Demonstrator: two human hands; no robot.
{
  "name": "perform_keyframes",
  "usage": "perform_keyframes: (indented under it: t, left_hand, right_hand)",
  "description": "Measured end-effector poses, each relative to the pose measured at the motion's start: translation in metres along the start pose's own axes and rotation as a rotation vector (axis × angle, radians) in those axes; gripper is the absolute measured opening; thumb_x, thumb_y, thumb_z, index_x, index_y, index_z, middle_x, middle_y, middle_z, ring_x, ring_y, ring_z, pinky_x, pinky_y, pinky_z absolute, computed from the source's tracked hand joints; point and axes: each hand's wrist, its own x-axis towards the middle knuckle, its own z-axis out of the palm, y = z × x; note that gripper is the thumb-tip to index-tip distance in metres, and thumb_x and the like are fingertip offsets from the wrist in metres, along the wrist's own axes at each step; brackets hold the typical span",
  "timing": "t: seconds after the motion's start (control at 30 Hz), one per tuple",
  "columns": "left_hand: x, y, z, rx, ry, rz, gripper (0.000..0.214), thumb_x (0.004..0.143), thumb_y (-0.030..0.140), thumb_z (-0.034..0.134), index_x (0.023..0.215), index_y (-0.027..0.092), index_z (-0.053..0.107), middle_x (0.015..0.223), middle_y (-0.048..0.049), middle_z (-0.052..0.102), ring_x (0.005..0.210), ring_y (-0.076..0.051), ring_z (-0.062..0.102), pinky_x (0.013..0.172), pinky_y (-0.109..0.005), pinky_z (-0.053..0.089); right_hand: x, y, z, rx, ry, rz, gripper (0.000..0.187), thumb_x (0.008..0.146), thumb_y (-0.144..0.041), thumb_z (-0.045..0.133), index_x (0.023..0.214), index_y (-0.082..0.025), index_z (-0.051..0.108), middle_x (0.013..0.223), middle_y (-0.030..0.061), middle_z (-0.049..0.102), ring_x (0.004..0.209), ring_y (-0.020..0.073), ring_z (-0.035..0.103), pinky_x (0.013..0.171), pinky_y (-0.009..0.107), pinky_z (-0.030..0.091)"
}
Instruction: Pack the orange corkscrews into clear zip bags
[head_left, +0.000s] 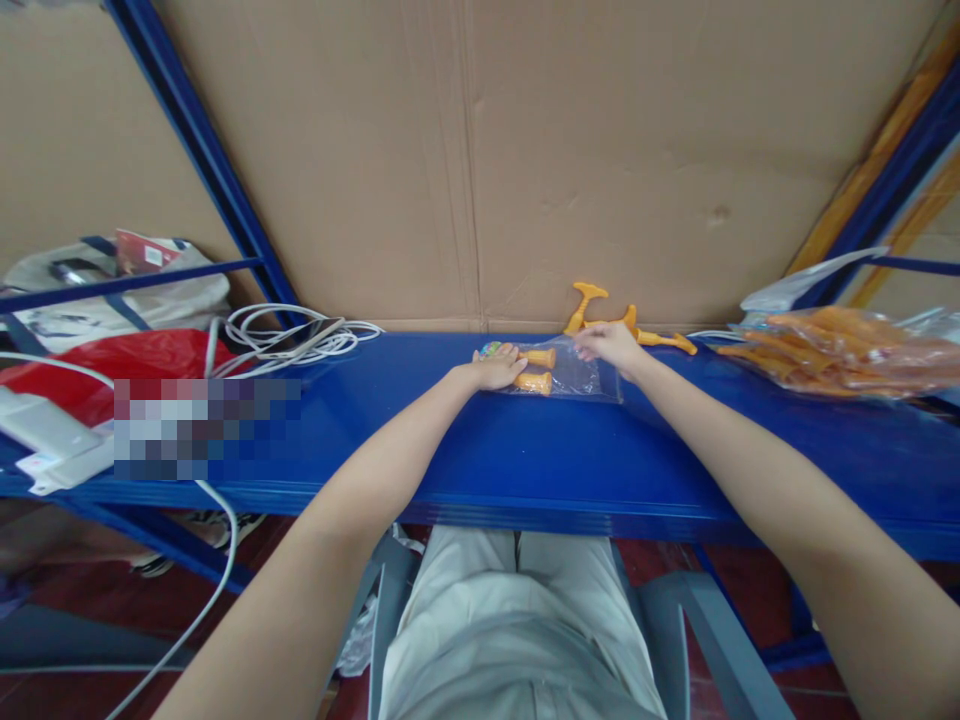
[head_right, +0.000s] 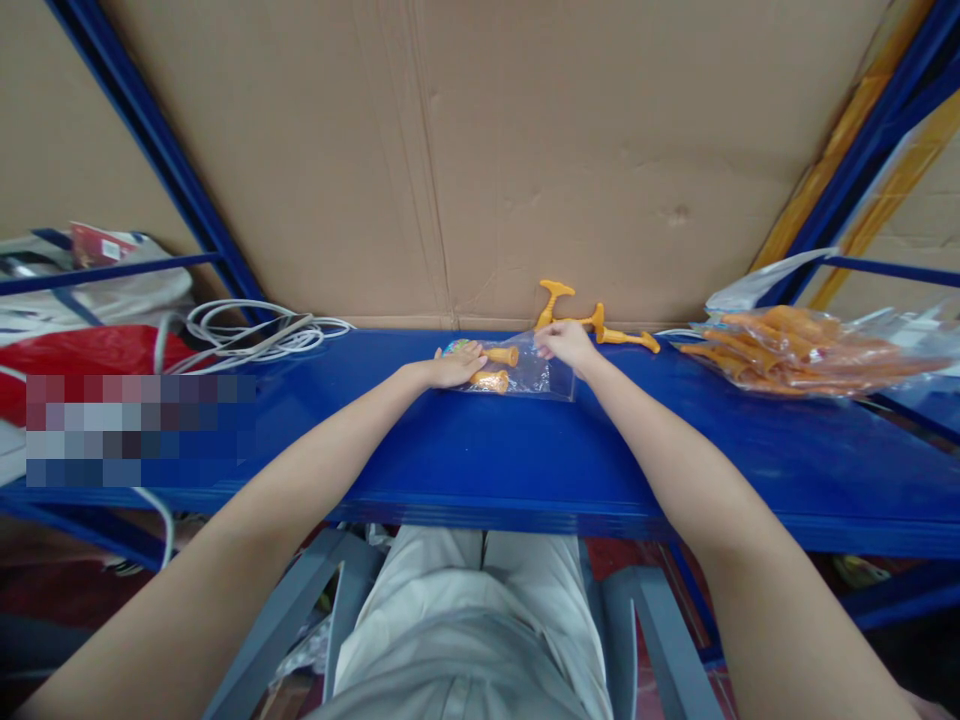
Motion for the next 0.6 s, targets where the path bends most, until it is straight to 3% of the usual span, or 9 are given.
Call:
perform_keyframes:
  t: [0.1, 0.23, 0.4, 0.6]
  left_hand:
    - [-0.001, -0.006, -0.003, 0.001, -0.018, -0.014, 0.066, 0.097, 0.046, 0.002, 0.158, 0.021, 0.011, 0.164, -0.0025, 0.004, 0.151, -0.023, 0.003, 0.119, -0.056, 0.012]
    - [0.000, -0.019, -0.005, 0.000, -0.010, -0.054, 0.066, 0.097, 0.046, 0.004, 0.158, 0.021, 0.012, 0.164, -0.0020, 0.005, 0.151, -0.024, 0.002, 0.118, -0.057, 0.012]
    - [0.003, -0.032, -0.006, 0.007, 0.003, -0.105, 0.065, 0.098, 0.043, 0.003, 0.157, 0.018, 0.013, 0.164, -0.0036, 0.004, 0.151, -0.022, 0.002, 0.118, -0.057, 0.012]
    - [0.003, -0.036, -0.006, 0.004, 0.024, -0.113, 0.064, 0.098, 0.043, 0.005, 0.157, 0.020, 0.015, 0.164, -0.0046, 0.007, 0.151, -0.023, 0.005, 0.118, -0.057, 0.015]
  right_hand:
    - [0.013, 0.009, -0.030, -0.190, 0.216, 0.015, 0.011, 0.081, -0.016, 0.056, 0.077, -0.014, 0.066, 0.077, 0.0110, 0.071, 0.067, 0.0185, 0.066, 0.068, 0.030, 0.055]
    - [0.020, 0.037, -0.070, -0.614, 0.414, -0.038, 0.028, 0.082, -0.018, 0.049, 0.102, -0.013, 0.068, 0.108, 0.0174, 0.069, 0.104, 0.0283, 0.064, 0.091, 0.037, 0.050]
    - [0.016, 0.068, -0.090, -0.911, 0.326, 0.037, 0.051, 0.090, -0.029, 0.045, 0.135, -0.007, 0.052, 0.141, 0.0228, 0.050, 0.131, 0.0340, 0.047, 0.106, 0.046, 0.039]
    - [0.021, 0.080, -0.089, -0.977, 0.106, 0.232, 0.060, 0.094, -0.041, 0.038, 0.146, -0.010, 0.041, 0.150, 0.0197, 0.042, 0.138, 0.0347, 0.039, 0.110, 0.052, 0.035]
